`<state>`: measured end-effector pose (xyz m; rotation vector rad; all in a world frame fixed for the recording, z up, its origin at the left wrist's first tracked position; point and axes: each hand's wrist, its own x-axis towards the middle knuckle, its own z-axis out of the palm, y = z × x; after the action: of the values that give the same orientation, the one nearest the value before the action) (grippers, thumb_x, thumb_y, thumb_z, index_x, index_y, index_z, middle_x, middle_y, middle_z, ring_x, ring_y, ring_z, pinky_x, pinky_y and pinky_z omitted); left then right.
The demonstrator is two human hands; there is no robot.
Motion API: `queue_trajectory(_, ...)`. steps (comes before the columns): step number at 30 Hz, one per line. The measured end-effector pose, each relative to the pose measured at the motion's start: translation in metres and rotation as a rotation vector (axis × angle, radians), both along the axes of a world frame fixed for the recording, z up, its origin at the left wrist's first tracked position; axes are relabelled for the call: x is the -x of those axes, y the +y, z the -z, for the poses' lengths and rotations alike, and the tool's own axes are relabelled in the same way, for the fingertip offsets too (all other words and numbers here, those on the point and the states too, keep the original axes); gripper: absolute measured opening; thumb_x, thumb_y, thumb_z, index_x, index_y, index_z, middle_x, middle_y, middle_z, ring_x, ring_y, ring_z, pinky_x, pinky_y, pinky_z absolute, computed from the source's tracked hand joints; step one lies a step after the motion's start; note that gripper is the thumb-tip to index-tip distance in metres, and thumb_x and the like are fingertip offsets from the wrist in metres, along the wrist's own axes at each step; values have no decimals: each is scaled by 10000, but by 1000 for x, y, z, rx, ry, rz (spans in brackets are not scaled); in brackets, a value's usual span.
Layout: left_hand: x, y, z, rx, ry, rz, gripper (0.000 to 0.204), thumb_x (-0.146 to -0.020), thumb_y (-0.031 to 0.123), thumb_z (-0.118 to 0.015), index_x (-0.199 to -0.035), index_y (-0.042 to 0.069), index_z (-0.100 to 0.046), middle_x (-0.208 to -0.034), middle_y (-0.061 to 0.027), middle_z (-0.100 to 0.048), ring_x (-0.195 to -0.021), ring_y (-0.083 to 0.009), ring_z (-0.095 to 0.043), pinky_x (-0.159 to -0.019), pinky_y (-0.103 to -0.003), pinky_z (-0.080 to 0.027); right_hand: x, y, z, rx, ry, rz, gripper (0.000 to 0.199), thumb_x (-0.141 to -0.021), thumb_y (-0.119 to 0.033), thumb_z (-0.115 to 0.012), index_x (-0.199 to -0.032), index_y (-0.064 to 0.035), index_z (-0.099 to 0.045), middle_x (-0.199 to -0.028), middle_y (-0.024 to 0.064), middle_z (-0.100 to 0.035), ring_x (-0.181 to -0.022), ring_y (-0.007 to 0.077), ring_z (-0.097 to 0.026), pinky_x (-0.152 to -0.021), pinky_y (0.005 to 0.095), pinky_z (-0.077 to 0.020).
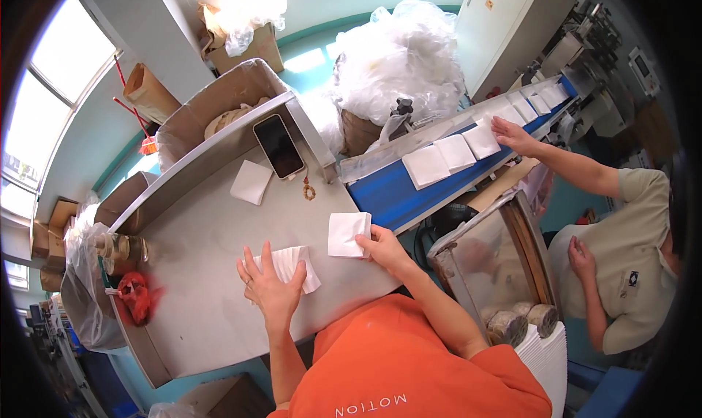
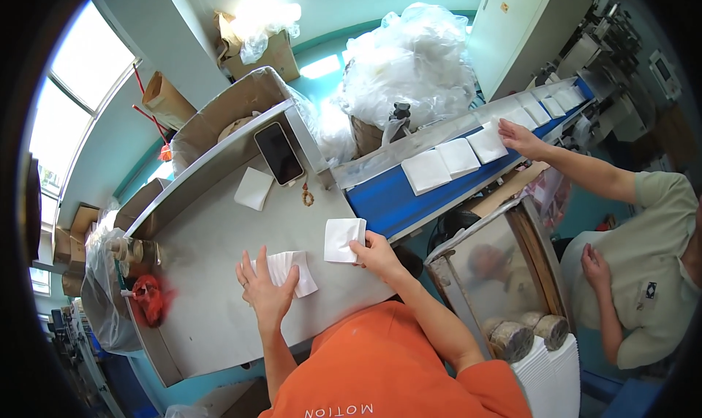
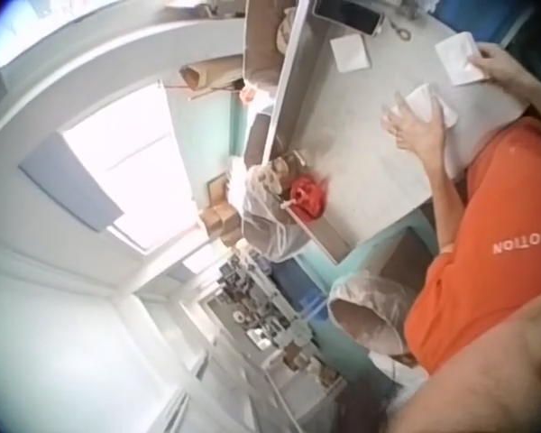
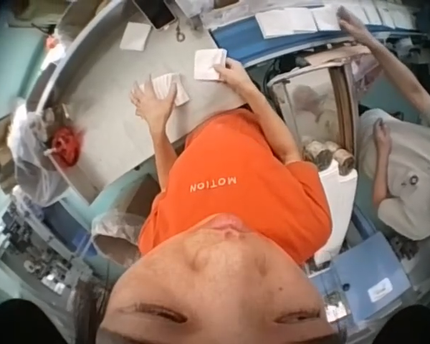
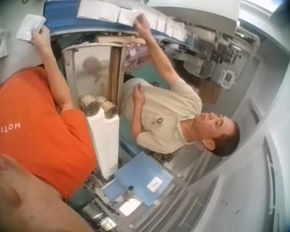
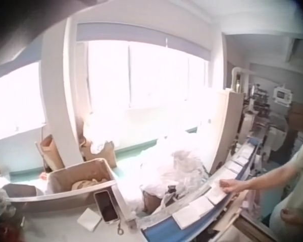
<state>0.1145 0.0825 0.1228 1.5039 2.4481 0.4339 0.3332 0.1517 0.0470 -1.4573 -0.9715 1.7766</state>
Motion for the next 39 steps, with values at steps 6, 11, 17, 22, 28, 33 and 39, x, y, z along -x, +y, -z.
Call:
queue_trajectory(6,-1,-2,0,-15,19,3,774,-724,462,-735,-1382,159,-463,-1494,-180,-280,-1381,-429,-212,-965,-629,-327,-4,3,-9,33,130,326,391,-943,-353,-605,-1087,10,-575,-924,67,-634,-778,119,-617,-689,231,-509)
queue_trajectory(11,-24,5,0,-4,64,33,770,-739,495,-725,-1376,150,-465,-1481,-181,-299,-1372,-436,-226,-938,-624,-359,27,-19,-21,-264,-88,-152,502,-906,-384,-650,-1208,4,-546,-1018,87,-631,-931,171,-591,-799,284,-492)
queue_trajectory(17,-1,-7,6,-9,58,-12,757,-744,499,-718,-1368,148,-469,-1479,-161,-309,-1376,-421,-228,-932,-624,-362,-78,98,-43,-947,-849,276,611,-842,-377,-685,-1204,79,-502,-1122,272,-565,-1071,429,-529,-947,451,-420)
queue_trajectory(22,-2,-7,1,-9,69,3,727,-774,477,-701,-1374,143,-463,-1478,-169,-314,-1384,-406,-228,-966,-641,-338,-285,188,20,-98,-1333,645,851,-873,-469,-563,-1480,-29,-160,-1476,238,-291,-1368,415,-260,-1086,546,-273)
queue_trajectory(28,4,-9,3,-4,105,-23,735,-764,467,-708,-1374,137,-463,-1478,-166,-310,-1380,-418,-216,-952,-620,-343,-267,186,38,-237,-1134,476,764,-868,-443,-585,-1440,-44,-272,-1440,224,-387,-1330,423,-346,-1052,604,-280)
queue_trajectory(33,0,-8,0,-11,84,5,735,-766,480,-705,-1367,129,-468,-1470,-173,-317,-1379,-419,-217,-959,-623,-338,-271,190,5,-30,-1308,815,648,-890,-394,-578,-1351,5,-359,-1351,221,-452,-1232,389,-443,-1002,531,-371)
queue_trajectory(39,-18,4,-3,25,61,-9,736,-769,511,-697,-1357,126,-477,-1464,-178,-321,-1374,-427,-220,-943,-636,-345,-124,111,-54,-675,-623,108,331,-911,-293,-620,-1053,7,-618,-955,168,-662,-800,249,-655,-715,342,-515)
